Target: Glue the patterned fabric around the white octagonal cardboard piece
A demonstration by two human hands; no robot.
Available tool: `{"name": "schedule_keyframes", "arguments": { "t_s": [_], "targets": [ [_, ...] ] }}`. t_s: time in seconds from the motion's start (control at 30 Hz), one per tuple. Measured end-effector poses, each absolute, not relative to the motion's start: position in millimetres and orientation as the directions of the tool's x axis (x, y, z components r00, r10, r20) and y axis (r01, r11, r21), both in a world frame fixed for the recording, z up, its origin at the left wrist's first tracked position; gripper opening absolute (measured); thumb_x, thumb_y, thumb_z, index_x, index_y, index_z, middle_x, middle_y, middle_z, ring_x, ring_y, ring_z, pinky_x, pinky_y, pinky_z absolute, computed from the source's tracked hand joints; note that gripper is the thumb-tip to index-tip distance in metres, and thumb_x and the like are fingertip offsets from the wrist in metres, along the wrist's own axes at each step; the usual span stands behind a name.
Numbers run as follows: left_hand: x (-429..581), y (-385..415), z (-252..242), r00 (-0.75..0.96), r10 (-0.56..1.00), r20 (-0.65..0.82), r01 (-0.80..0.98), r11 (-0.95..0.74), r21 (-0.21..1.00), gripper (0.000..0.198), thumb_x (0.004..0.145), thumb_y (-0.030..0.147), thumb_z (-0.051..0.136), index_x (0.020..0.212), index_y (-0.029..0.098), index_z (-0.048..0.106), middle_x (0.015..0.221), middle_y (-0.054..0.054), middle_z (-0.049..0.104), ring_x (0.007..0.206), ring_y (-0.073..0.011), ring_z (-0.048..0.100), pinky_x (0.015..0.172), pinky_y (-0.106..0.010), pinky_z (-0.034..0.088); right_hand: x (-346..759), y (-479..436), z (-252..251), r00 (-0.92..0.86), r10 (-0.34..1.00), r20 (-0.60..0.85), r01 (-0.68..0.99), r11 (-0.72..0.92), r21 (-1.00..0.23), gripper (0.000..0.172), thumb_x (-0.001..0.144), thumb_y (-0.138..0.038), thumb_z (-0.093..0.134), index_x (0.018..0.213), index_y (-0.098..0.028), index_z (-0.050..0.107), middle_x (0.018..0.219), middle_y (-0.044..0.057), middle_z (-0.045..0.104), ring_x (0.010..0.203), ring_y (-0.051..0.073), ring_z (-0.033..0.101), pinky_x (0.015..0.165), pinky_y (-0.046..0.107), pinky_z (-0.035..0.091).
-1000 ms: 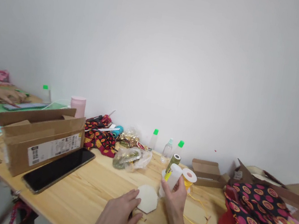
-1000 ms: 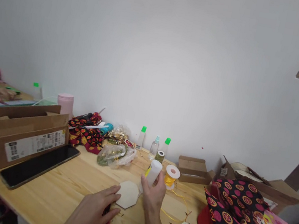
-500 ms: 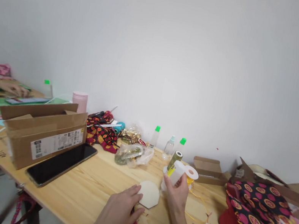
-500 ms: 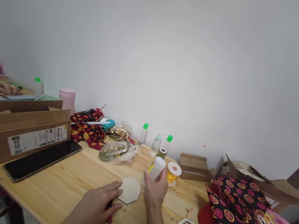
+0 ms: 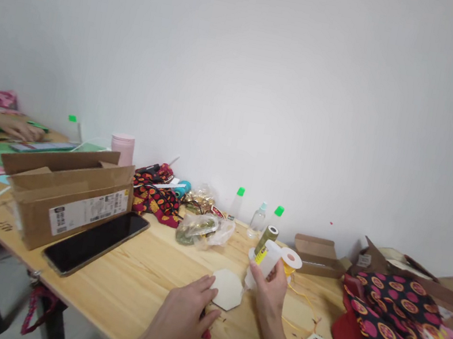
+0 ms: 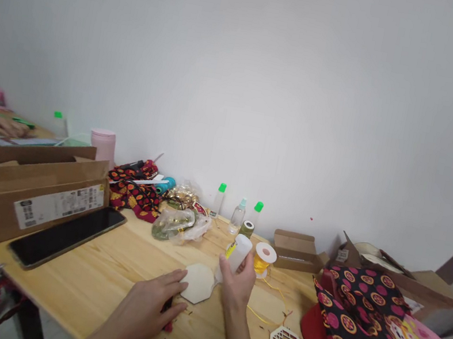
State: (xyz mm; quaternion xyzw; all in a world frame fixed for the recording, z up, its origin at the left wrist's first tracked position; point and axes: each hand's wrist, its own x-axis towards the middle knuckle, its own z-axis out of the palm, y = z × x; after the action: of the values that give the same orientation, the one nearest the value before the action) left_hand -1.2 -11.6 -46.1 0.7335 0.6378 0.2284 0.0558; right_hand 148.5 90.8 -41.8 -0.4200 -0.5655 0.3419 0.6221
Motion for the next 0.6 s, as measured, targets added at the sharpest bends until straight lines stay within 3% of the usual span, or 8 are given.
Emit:
{"name": "schedule_keyframes", "arguments": {
  "t_s": [0.17,0.27,0.43,0.53,0.6],
  "targets": [
    [-1.9,-10.8,-48.2,0.093,0.955,0.280,0.915,-0.193,0.354,0.030,0.075,0.028,0.052,0.104,0.021,0.059,0.122,-0.009,0.053,0.112,-0.0202,0.048,0.091,-0.032,0.039,150.0,96.0,-40.9,0.247,0.918,0.309,-0.160,0.353,-0.922,0.050,0.061,-0.039,0.065,0.101,-0.013,0.050,0.095,0.011,0.065,0.084,0.024,0.062,0.070,0.033,0.050],
    [-2.2,-10.7,-49.9,0.091,0.950,0.300,0.911,-0.201,0.360,0.029,0.075,0.027,0.053,0.103,0.022,0.059,0.122,-0.008,0.054,0.112,-0.0209,0.047,0.091,-0.033,0.039,151.8,102.5,-33.2,0.271,0.922,0.276,-0.180,0.331,-0.926,0.051,0.061,-0.041,0.064,0.101,-0.013,0.049,0.096,0.011,0.064,0.086,0.023,0.061,0.071,0.033,0.049],
    [-1.7,-12.0,-50.9,0.092,0.939,0.332,0.902,-0.219,0.372,0.027,0.074,0.026,0.055,0.100,0.022,0.060,0.124,-0.008,0.051,0.114,-0.0210,0.045,0.093,-0.032,0.038,156.4,110.1,-16.9,0.208,0.910,0.359,0.035,0.360,-0.932,0.047,0.059,-0.045,0.065,0.092,-0.016,0.048,0.086,0.008,0.062,0.078,0.023,0.060,0.068,0.034,0.049],
    [-1.5,-12.9,-50.0,0.079,0.937,0.340,0.903,-0.212,0.375,0.028,0.073,0.025,0.055,0.101,0.022,0.059,0.125,-0.008,0.050,0.113,-0.0206,0.045,0.092,-0.032,0.038,161.9,107.1,-19.9,0.168,0.906,0.390,0.195,0.357,-0.914,0.052,0.058,-0.045,0.066,0.096,-0.017,0.046,0.084,0.007,0.061,0.076,0.023,0.058,0.066,0.034,0.048],
    [-1.5,-12.9,-49.6,0.078,0.937,0.341,0.902,-0.212,0.375,0.027,0.073,0.025,0.055,0.100,0.023,0.059,0.125,-0.008,0.050,0.113,-0.0205,0.046,0.092,-0.032,0.039,166.4,103.1,-27.0,0.184,0.906,0.382,0.202,0.346,-0.916,0.055,0.059,-0.046,0.064,0.101,-0.016,0.045,0.085,0.007,0.060,0.075,0.023,0.058,0.064,0.033,0.048]
  ]
}}
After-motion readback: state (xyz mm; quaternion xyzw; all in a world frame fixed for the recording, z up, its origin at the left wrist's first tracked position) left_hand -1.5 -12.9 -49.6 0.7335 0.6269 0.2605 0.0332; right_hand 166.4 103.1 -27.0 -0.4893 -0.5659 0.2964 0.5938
